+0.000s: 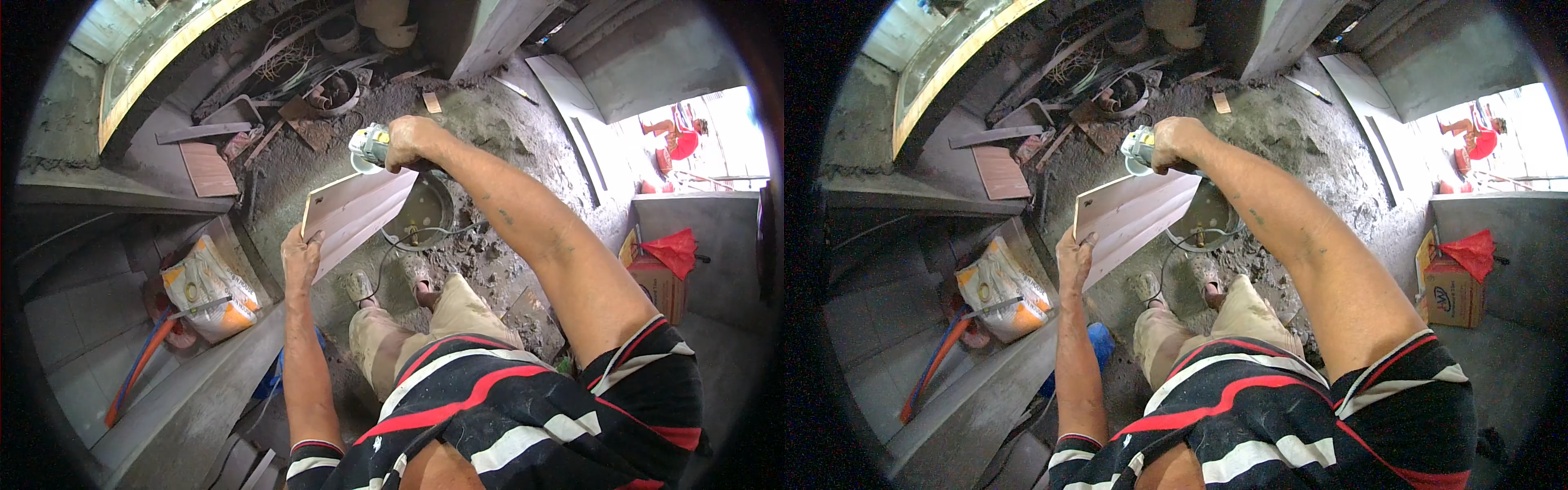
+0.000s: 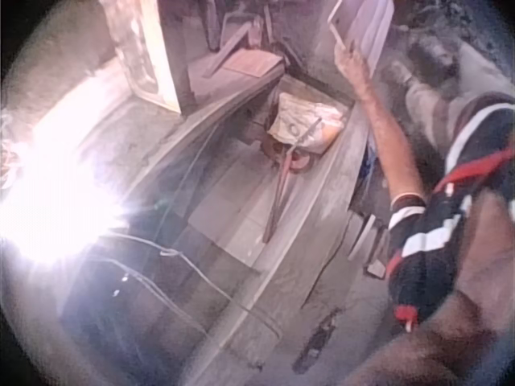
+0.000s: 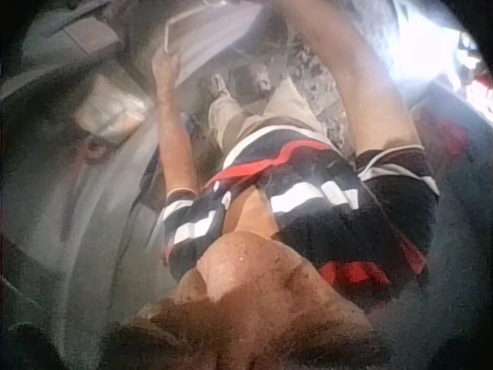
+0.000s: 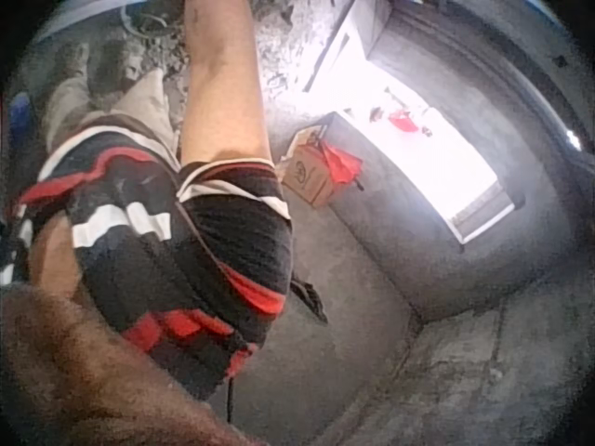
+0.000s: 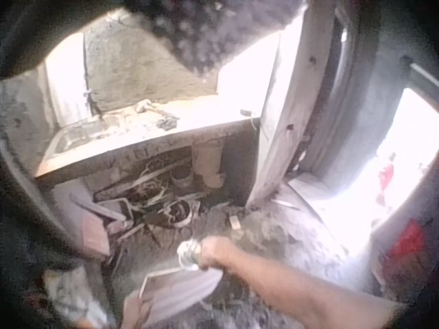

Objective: The person uses an angle grinder to smooth or shape the edge of a tile.

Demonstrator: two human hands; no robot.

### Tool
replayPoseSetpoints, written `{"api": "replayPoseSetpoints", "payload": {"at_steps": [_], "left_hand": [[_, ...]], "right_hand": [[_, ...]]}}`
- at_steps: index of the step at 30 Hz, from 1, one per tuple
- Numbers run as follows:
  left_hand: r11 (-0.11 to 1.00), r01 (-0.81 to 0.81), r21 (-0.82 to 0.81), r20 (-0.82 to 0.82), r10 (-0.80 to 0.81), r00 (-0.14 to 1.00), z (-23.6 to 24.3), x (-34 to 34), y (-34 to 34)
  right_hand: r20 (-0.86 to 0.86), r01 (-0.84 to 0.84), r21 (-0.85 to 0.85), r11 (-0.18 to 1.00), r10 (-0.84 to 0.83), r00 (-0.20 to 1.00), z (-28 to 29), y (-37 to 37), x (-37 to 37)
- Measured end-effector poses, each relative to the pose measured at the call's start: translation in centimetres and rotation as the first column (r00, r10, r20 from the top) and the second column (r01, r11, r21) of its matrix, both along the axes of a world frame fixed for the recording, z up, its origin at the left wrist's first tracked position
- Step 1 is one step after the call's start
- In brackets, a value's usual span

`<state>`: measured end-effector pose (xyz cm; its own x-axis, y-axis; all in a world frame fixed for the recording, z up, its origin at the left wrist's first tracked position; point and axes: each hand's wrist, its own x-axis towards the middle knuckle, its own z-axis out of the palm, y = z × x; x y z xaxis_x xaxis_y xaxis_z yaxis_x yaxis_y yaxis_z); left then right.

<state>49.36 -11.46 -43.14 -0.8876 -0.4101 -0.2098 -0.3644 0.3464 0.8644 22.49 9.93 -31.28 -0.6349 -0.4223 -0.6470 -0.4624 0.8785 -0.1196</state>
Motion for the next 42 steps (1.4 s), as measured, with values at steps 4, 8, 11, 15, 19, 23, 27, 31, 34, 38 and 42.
{"api": "replayPoseSetpoints", "payload": {"at_steps": [4, 8, 11, 15, 19, 23, 27, 31, 34, 38, 42], "left_hand": [[0.999, -0.007, 0.038, -0.059, 0.010, 0.998, -0.6, -0.4, -0.1], [0.984, -0.028, 0.178, -0.072, 0.042, 0.997, -3.1, -1.5, -3.6], [0.985, 0.013, 0.171, -0.045, -0.005, 0.999, -3.0, -3.4, -5.8], [0.982, -0.021, 0.190, 0.050, 0.012, 0.999, -4.0, -5.4, -8.9], [0.977, 0.007, 0.215, 0.047, -0.017, 0.999, -4.8, -5.9, -10.7], [0.980, -0.014, 0.197, 0.086, -0.003, 0.996, -4.2, -5.4, -9.5], [0.981, -0.035, 0.190, 0.090, 0.018, 0.996, -2.9, -4.5, -7.4], [0.993, -0.019, 0.115, 0.067, 0.011, 0.998, -2.2, -3.1, -4.8], [0.992, -0.048, 0.114, 0.043, 0.043, 0.998, -1.9, -2.0, -3.2], [0.987, -0.067, 0.143, 0.001, 0.068, 0.998, -2.0, -1.4, -2.2], [0.986, -0.089, 0.139, 0.012, 0.088, 0.996, -2.2, -1.1, -2.2]], "right_hand": [[0.010, 0.069, -0.018, 0.997, -0.069, 0.998, 0.0, 0.9, -0.5], [0.009, 0.114, -0.072, 0.991, -0.114, 0.993, -0.3, 2.8, -1.5], [-0.015, 0.165, -0.115, 0.980, -0.168, 0.986, -0.3, 4.9, -1.7], [0.012, 0.191, -0.142, 0.971, -0.191, 0.981, -1.7, 7.4, -2.4], [0.056, 0.274, -0.132, 0.953, -0.269, 0.961, -2.5, 8.3, -2.5], [0.075, 0.248, -0.138, 0.959, -0.240, 0.968, -2.7, 8.2, -2.5], [0.091, 0.198, -0.103, 0.975, -0.189, 0.978, -1.7, 6.3, -3.0], [0.031, 0.115, -0.107, 0.988, -0.112, 0.993, -1.1, 4.3, -3.1], [0.010, 0.043, -0.099, 0.994, -0.043, 0.999, -0.7, 2.7, -3.1], [0.008, -0.013, -0.054, 0.998, 0.013, 1.000, 0.0, 0.8, -2.8], [-0.011, -0.058, -0.107, 0.993, 0.057, 0.998, -0.2, 0.2, -2.3]]}}
